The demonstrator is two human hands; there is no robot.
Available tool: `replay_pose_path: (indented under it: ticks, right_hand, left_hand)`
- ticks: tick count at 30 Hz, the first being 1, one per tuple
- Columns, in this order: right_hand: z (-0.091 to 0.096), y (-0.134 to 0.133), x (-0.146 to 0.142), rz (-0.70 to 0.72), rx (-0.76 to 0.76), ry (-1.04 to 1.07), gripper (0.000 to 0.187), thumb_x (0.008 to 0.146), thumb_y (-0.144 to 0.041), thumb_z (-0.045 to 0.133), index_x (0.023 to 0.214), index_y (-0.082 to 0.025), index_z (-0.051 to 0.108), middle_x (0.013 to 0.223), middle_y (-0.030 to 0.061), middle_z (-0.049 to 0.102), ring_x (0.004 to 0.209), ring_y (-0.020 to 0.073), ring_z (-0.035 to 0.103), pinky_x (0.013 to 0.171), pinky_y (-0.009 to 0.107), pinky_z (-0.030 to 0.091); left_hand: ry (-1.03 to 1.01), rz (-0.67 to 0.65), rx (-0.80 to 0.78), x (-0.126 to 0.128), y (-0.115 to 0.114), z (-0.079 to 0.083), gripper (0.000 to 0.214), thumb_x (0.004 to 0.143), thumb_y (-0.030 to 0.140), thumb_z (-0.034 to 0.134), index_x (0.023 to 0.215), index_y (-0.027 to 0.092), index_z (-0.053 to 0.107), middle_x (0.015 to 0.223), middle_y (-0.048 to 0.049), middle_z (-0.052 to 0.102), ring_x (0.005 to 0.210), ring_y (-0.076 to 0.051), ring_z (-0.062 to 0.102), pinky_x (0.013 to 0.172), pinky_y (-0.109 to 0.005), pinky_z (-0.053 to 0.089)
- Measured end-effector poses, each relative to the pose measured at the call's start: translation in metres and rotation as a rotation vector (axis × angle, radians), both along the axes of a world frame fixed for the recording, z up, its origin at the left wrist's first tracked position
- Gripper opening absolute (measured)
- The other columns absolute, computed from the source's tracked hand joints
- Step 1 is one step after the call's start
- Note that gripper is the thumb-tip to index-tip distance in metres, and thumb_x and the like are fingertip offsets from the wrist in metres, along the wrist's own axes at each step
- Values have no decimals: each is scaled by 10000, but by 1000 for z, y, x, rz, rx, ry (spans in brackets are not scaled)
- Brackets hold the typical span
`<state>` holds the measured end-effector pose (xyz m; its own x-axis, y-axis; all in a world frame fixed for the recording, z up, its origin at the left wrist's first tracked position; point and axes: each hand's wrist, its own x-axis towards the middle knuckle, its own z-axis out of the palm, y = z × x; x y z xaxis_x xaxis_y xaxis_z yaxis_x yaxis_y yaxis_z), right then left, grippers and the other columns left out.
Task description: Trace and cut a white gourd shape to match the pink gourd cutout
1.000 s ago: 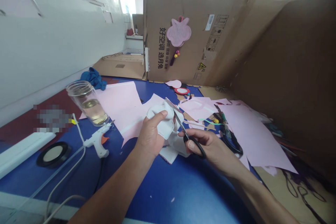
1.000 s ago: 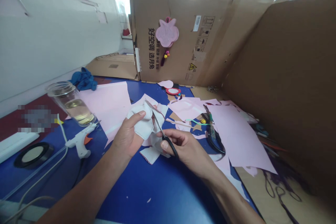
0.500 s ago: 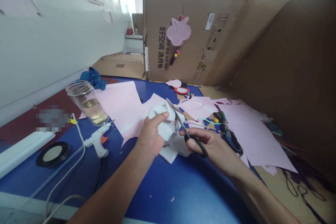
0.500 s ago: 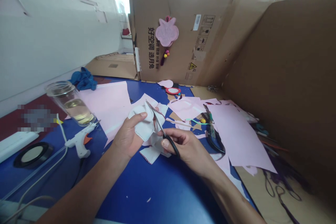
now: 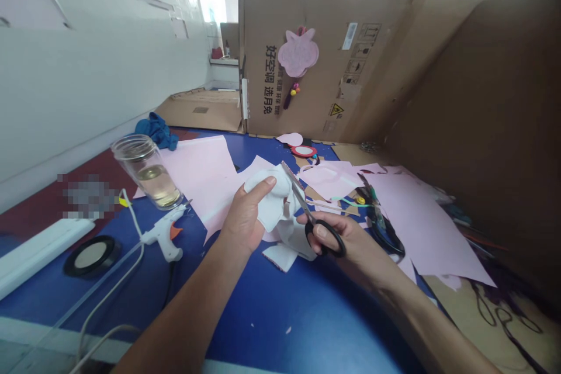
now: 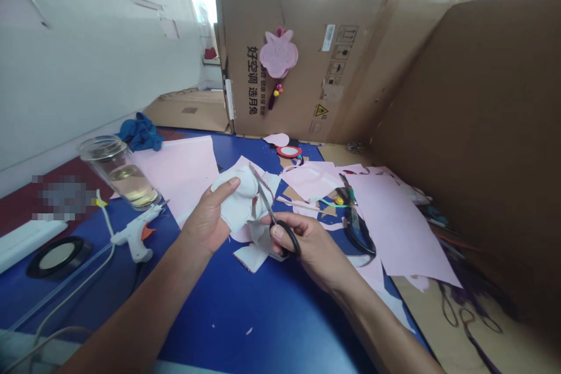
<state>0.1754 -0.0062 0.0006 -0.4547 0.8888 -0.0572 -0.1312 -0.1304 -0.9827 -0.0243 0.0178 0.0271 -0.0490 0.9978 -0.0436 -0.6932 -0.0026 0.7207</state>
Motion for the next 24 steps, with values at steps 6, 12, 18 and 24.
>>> replay_pose_path:
  ticks: [6,12,18,24]
  right_hand:
    - [-5,0,-3,-10,8,-2,518,869,-578,853,1185,-170,802,730,3,610,682,138,441,663,294,318]
    - [-5,0,-4,-7,19,-23,543,846,-610,857,1145,-160,805,711,3,591,671,143,444,652,293,328]
    - [-2,-1,-6,11,41,-45,569,833,-632,858,1143,-158,803,720,6,592,676,146,458,654,292,345]
    - [0,-2,-9,1,76,-91,599,815,-661,856,1137,-160,798,731,0,583,688,144,446,661,284,348]
  left_hand:
    - [41,-7,-32,0,0,-5,465,663,277,971,1051,128,763,948,-102,806,830,-258,761,848,-404,605]
    - [31,-6,-61,5,-3,-6,451,612,254,987,975,140,745,842,-62,779,711,-218,722,732,-362,584]
    - [17,41,-37,3,-1,-4,427,580,237,963,915,148,713,751,-24,732,630,-186,667,689,-352,564]
    - [36,99,-28,4,-2,0,434,560,215,949,896,168,678,744,-7,719,643,-186,668,692,-347,567]
